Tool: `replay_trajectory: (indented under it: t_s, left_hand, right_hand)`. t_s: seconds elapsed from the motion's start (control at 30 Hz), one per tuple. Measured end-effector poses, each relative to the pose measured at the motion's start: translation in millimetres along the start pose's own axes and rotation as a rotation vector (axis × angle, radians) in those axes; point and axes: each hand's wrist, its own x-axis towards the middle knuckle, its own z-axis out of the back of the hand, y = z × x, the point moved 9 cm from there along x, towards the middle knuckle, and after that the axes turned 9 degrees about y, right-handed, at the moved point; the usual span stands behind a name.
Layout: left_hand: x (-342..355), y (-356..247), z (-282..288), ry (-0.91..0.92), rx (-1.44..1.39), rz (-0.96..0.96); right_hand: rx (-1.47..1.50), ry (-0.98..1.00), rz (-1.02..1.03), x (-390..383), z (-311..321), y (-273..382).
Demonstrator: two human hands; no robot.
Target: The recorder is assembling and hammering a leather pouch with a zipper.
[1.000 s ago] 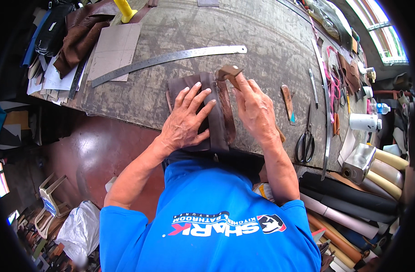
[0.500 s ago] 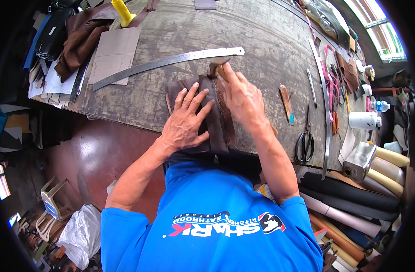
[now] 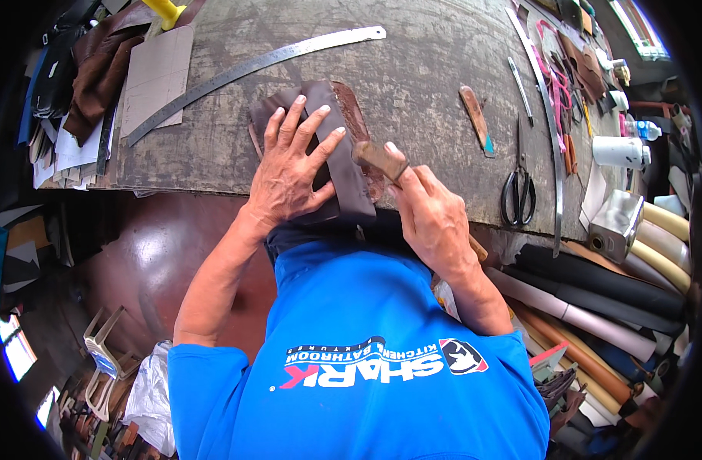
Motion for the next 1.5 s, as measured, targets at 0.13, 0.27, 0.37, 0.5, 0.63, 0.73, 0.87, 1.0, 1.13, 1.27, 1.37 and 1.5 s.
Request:
replay_trajectory:
  t_s: [0.13, 0.27, 0.37, 0.5, 0.63, 0.73, 0.87, 1.0, 1.13, 1.27, 1.37, 1.5]
  left_hand:
    - [-1, -2, -4, 0.021, 0.019, -0.017]
    - [-1, -6, -5, 0.021, 0.068, -0.031]
    - [0, -11, -4, 0.008, 0.090, -0.052]
    - [-1, -23, -4, 0.001, 0.118, -0.138]
    - [-10, -46, 1, 0.040, 0.154, -0.240]
    - [-30, -63, 2, 0.100, 0.102, -0.223]
    - [-42, -76, -16, 0.160, -0.024, -0.108]
    - [-39, -60, -16, 0.039, 0.081, -0.082]
    - [-40, -40, 6, 0.019, 0.104, -0.146]
    - [-45, -26, 18, 0.050, 0.142, -0.126]
    - [-44, -25, 24, 0.014, 0.220, -0.054]
    - [-55, -36, 22, -0.075, 0.240, -0.152]
  right_hand:
    - [-0.063, 0.047, 0.024, -28, -18, 1]
    - [-0.013, -0.012, 0.017, -36, -3, -1]
    - [0.004, -0.036, 0.062, -49, -17, -5]
    - [0.016, -0.036, -0.042, -59, 0, -19]
    - [-0.038, -0.343, -0.322, -80, 53, -78]
    - [-0.245, -0.463, -0.538, -111, 81, -141]
    - [-0.427, -0.531, -0.797, -157, 97, -235]
    - [-0.649, -0.510, -0.729, -179, 96, -272]
    - [-0.318, -0.391, -0.556, -144, 79, -206]
    - [-0.252, -0.241, -0.616, -144, 62, -196]
    - [-0.225, -0.239, -0.654, -142, 66, -198]
    - [-0.063, -0.147, -0.773, -141, 71, -211]
